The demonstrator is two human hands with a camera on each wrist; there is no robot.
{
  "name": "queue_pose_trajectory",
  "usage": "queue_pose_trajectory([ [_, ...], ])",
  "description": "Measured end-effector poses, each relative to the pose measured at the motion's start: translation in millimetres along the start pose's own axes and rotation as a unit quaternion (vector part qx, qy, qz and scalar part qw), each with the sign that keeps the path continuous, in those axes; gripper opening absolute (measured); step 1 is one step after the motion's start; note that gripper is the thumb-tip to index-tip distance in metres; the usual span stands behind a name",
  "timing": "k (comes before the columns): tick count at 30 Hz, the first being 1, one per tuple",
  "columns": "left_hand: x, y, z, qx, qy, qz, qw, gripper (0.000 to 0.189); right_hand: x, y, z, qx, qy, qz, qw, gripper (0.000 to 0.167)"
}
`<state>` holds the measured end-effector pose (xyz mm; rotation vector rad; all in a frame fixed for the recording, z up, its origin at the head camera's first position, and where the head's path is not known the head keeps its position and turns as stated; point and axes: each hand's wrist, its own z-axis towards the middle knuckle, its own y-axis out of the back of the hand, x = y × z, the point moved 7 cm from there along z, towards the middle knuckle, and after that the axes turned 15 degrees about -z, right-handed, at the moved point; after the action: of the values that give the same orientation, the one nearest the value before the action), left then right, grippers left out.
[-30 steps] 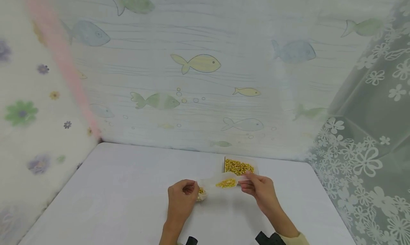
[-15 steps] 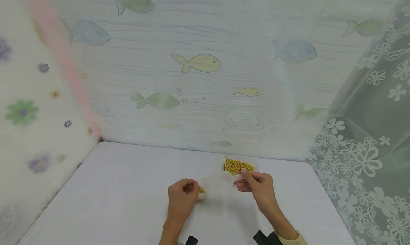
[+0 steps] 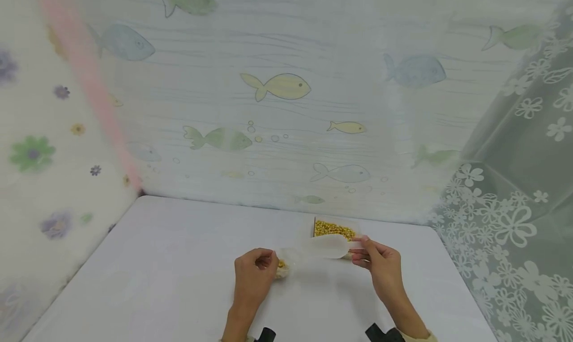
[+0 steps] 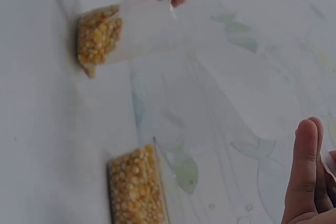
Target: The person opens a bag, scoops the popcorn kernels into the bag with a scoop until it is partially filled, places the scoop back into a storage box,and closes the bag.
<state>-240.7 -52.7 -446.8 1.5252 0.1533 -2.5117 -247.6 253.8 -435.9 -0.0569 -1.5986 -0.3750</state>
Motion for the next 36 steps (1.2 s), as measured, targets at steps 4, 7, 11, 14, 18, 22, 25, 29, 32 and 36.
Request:
queue_pose_trajectory([
  [4, -0.5, 0.6, 0.0, -0.003, -0.006, -0.002, 1.0, 0.009, -7, 19, 9.4, -0.039, 0.005, 0.008, 0.9992, 0.023],
  [7, -0.6, 1.1, 0.1, -0.008, -0.016, -0.001, 0.9998, 0.009, -11, 33, 18.8, -0.073, 0.016, -0.011, 0.9971, 0.032],
  [11, -0.9, 2.2, 0.6, -0.021, -0.029, 0.002, 0.9994, 0.009, -15, 45, 30.6, -0.105, 0.03, -0.061, 0.9921, 0.038],
  [14, -0.6, 3.2, 0.5, -0.031, -0.032, 0.004, 0.999, 0.01, -17, 48, 36.3, -0.118, 0.047, -0.103, 0.9865, 0.037],
  [18, -0.1, 4.2, 0.5, -0.037, -0.03, 0.006, 0.9988, 0.011, -11, 49, 39.0, -0.128, 0.086, -0.147, 0.9769, 0.034],
  [22, 0.3, 4.5, 0.9, -0.036, -0.027, 0.007, 0.999, 0.011, 1, 48, 38.3, -0.128, 0.124, -0.187, 0.9659, 0.031],
  [25, 0.3, 4.5, 0.7, -0.032, -0.029, 0.004, 0.9991, 0.01, 8, 46, 38.0, -0.125, 0.136, -0.215, 0.9589, 0.027],
  [29, -0.9, 4.2, 0.7, -0.026, -0.032, -0.001, 0.9992, 0.009, 8, 45, 40.4, -0.117, 0.127, -0.232, 0.9572, 0.027],
  [32, -1.3, 4.2, 0.8, -0.026, -0.028, 0.0, 0.9993, 0.009, 0, 44, 45.2, -0.102, 0.102, -0.227, 0.9631, 0.028],
  [36, -0.9, 4.1, 0.9, -0.028, -0.021, 0.003, 0.9994, 0.009, -18, 42, 53.6, -0.073, 0.047, -0.194, 0.9771, 0.032],
])
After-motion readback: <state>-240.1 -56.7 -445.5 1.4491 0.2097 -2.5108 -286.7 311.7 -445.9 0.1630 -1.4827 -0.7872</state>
